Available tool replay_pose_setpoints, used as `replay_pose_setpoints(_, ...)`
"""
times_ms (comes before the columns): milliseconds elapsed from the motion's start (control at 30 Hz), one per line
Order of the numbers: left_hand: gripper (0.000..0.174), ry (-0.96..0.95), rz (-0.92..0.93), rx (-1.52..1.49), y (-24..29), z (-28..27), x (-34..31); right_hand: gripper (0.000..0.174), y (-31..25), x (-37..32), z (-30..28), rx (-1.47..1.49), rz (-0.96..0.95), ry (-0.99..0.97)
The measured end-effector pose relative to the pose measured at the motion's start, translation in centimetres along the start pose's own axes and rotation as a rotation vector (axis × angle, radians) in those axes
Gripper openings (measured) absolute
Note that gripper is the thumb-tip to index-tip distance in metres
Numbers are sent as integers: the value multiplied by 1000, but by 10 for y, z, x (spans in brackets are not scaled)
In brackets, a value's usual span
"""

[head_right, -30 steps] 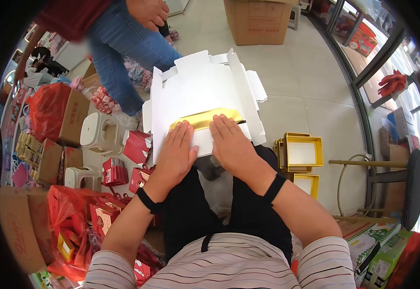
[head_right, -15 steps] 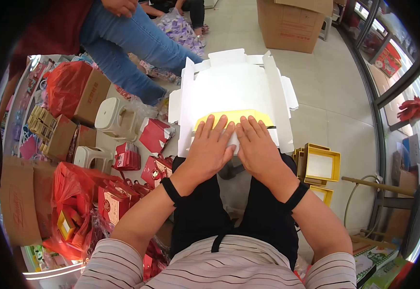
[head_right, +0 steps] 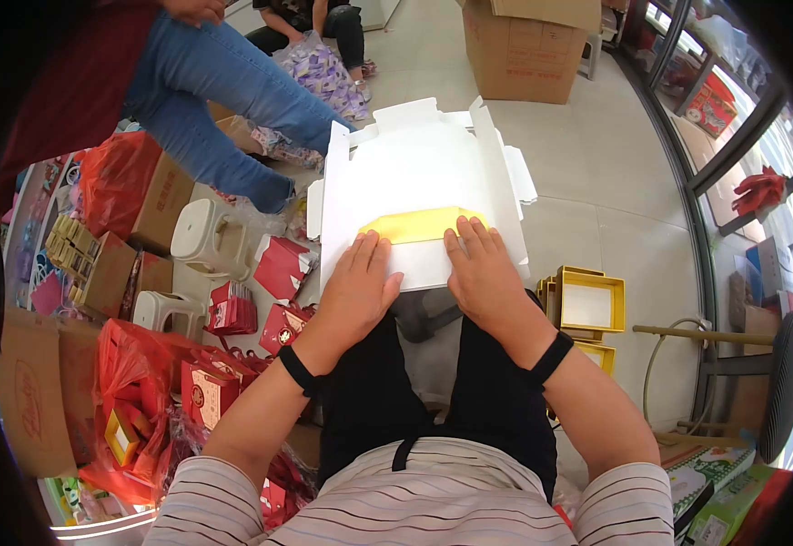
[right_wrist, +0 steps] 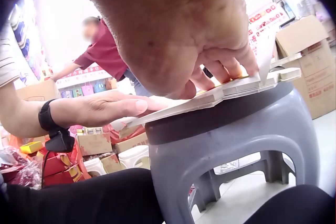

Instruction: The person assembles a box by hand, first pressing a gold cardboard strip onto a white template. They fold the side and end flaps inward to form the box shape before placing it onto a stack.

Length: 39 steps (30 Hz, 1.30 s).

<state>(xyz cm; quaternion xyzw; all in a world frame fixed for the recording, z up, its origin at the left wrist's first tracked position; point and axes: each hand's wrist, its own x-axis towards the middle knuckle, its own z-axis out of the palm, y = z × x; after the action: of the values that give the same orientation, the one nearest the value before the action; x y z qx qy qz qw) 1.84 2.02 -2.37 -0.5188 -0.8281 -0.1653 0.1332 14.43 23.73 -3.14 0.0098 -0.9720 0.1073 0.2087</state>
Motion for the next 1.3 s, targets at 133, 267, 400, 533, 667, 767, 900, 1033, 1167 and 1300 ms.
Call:
replay_pose_setpoints(133, 52, -34, -104, -217, -3, -21, 3, 47, -5, -1, -9, 65, 35, 54)
replay_pose_setpoints(267, 55, 131, -154, -315, -2, -46, 8, 42, 1, -2, -52, 217, 104, 174)
replay_pose_setpoints(400, 68, 82, -286, -451, -16, -34, 22, 36, 35, -1, -68, 201, 241, 270)
replay_pose_setpoints(533, 85, 44, -498, -749, -9, -10, 34, 36, 65, -4, -65, 580, 690, 123)
replay_pose_setpoints(667, 59, -55, -564, -866, -7, -13, 30, 37, 77, -8, -64, 982, 852, -22)
replay_pose_setpoints(767, 36, -164, -453, -1003, -20, -1, 15, 35, 76, -7, -68, 1185, 819, -84)
replay_pose_setpoints(900, 21, -228, -347, -925, -3, -16, -9, 29, 62, -4, -68, 1099, 753, -79)
replay_pose_setpoints(1033, 23, -169, -161, -872, 9, -12, -35, 25, 54, -11, -53, 879, 771, -148)
replay_pose_setpoints(1167, 34, -190, -22, -677, 17, -15, -52, 34, 31, -9, -56, 755, 867, -207)
replay_pose_setpoints(1300, 43, -207, 107, -513, 28, -25, -65, 42, 24, -16, -46, 689, 814, -119)
